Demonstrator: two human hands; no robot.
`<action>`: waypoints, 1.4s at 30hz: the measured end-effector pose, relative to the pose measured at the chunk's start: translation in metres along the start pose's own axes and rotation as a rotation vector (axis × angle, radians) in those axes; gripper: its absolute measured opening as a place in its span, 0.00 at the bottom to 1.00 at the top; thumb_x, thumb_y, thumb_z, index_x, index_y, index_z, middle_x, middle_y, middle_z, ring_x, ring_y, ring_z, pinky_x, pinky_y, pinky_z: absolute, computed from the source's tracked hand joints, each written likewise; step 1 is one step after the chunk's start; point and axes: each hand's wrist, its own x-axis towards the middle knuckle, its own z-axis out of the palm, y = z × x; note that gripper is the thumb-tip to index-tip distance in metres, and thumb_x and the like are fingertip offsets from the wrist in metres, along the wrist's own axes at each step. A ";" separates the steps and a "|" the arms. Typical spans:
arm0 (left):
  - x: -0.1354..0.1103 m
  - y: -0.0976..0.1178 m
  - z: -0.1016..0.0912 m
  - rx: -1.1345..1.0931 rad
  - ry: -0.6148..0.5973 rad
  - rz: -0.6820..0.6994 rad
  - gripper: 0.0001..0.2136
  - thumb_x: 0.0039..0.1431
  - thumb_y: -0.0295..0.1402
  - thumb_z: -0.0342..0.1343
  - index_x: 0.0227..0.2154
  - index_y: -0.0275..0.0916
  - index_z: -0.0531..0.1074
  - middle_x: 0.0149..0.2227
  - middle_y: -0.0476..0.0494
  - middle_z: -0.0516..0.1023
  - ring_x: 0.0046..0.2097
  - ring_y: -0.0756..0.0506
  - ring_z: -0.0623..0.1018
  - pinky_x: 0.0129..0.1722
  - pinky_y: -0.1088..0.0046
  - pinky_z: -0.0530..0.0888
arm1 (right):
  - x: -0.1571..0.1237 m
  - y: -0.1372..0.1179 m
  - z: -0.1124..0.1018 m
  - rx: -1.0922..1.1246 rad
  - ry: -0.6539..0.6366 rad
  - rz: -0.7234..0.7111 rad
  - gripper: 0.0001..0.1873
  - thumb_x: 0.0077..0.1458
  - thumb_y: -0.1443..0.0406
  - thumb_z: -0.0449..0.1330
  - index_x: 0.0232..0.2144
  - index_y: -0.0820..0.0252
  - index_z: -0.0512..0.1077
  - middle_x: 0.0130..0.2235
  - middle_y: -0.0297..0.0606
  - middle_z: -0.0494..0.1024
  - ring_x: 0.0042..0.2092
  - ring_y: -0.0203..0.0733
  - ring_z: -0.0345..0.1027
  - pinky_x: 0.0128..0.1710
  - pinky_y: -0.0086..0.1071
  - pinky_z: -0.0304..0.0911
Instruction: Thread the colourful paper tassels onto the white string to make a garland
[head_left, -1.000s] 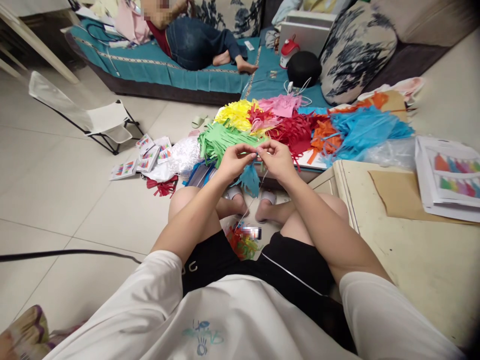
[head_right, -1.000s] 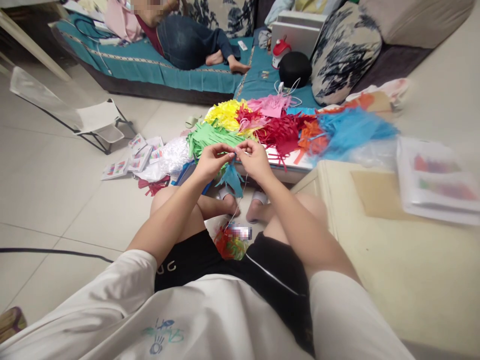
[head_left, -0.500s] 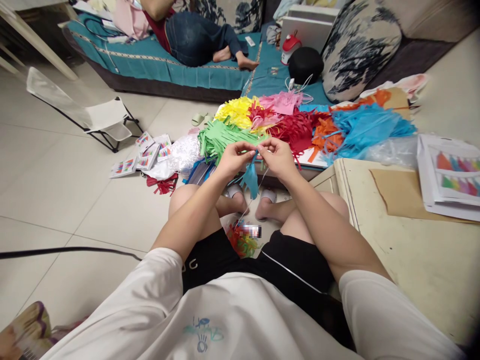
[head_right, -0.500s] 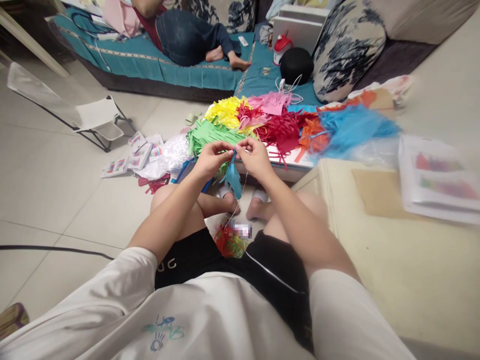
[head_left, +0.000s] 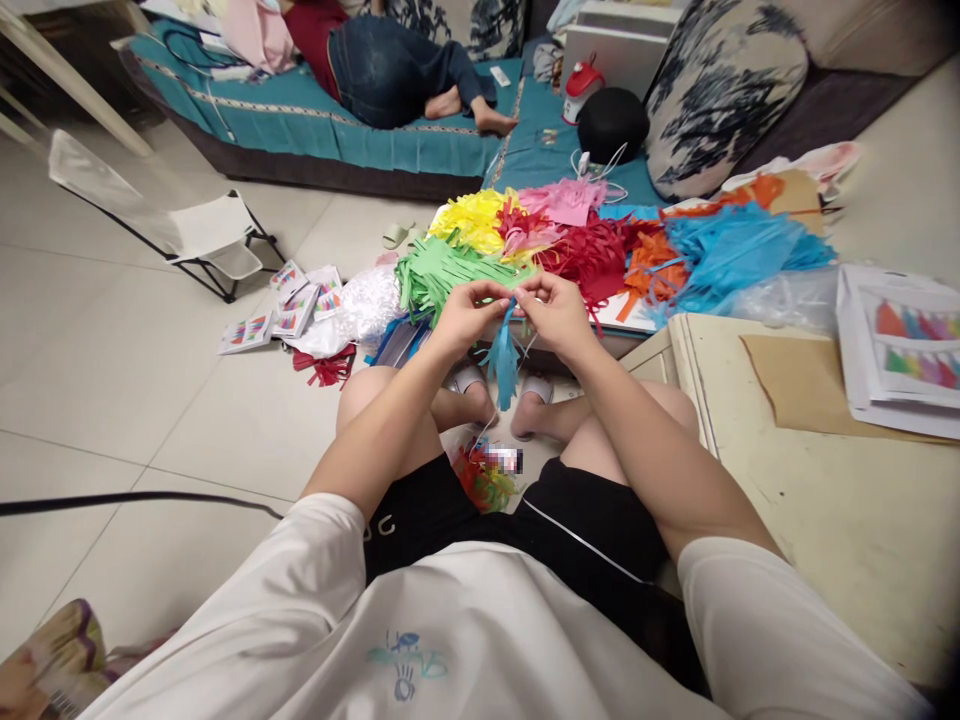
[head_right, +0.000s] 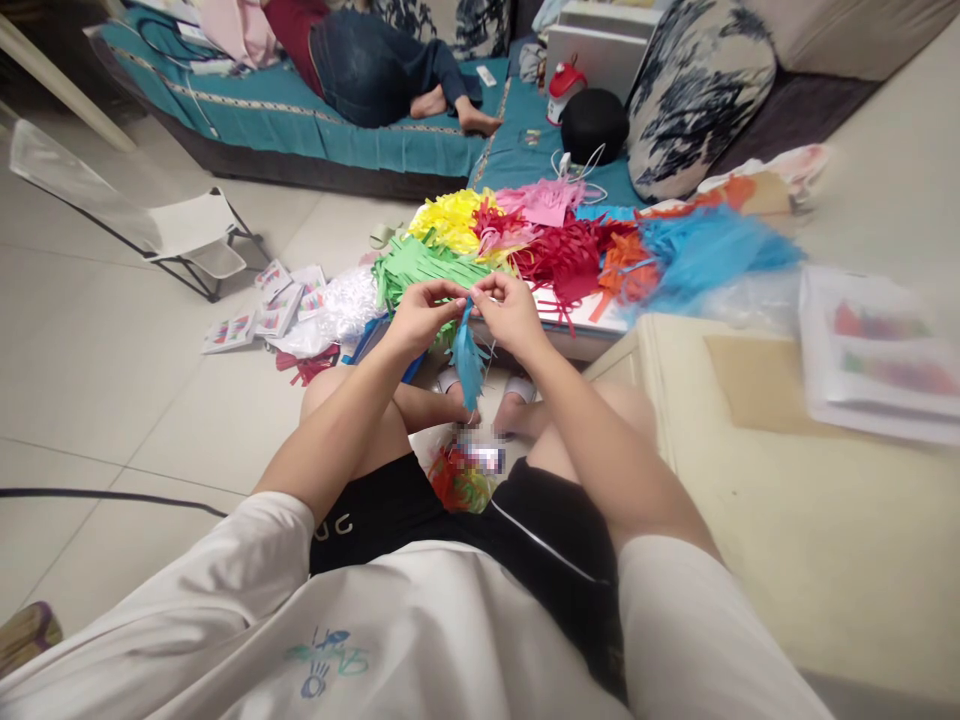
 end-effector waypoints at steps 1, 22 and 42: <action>0.000 0.000 0.000 0.026 -0.005 0.012 0.24 0.45 0.49 0.79 0.35 0.34 0.82 0.37 0.42 0.84 0.38 0.48 0.81 0.40 0.74 0.77 | 0.000 0.000 0.000 -0.001 0.002 0.000 0.22 0.54 0.48 0.75 0.34 0.56 0.73 0.27 0.33 0.74 0.31 0.41 0.75 0.35 0.36 0.74; -0.009 0.002 0.013 0.256 0.124 0.212 0.13 0.59 0.32 0.71 0.43 0.41 0.75 0.35 0.46 0.75 0.40 0.46 0.78 0.47 0.67 0.74 | -0.006 -0.006 0.008 -0.089 -0.003 -0.011 0.30 0.52 0.37 0.71 0.34 0.54 0.71 0.27 0.34 0.73 0.29 0.40 0.66 0.30 0.35 0.64; -0.003 -0.004 0.009 0.187 0.123 0.163 0.18 0.54 0.41 0.75 0.41 0.41 0.75 0.34 0.47 0.78 0.37 0.48 0.77 0.39 0.71 0.72 | -0.004 -0.001 0.006 -0.247 0.036 -0.044 0.12 0.59 0.57 0.70 0.33 0.55 0.73 0.29 0.37 0.77 0.31 0.44 0.71 0.36 0.40 0.69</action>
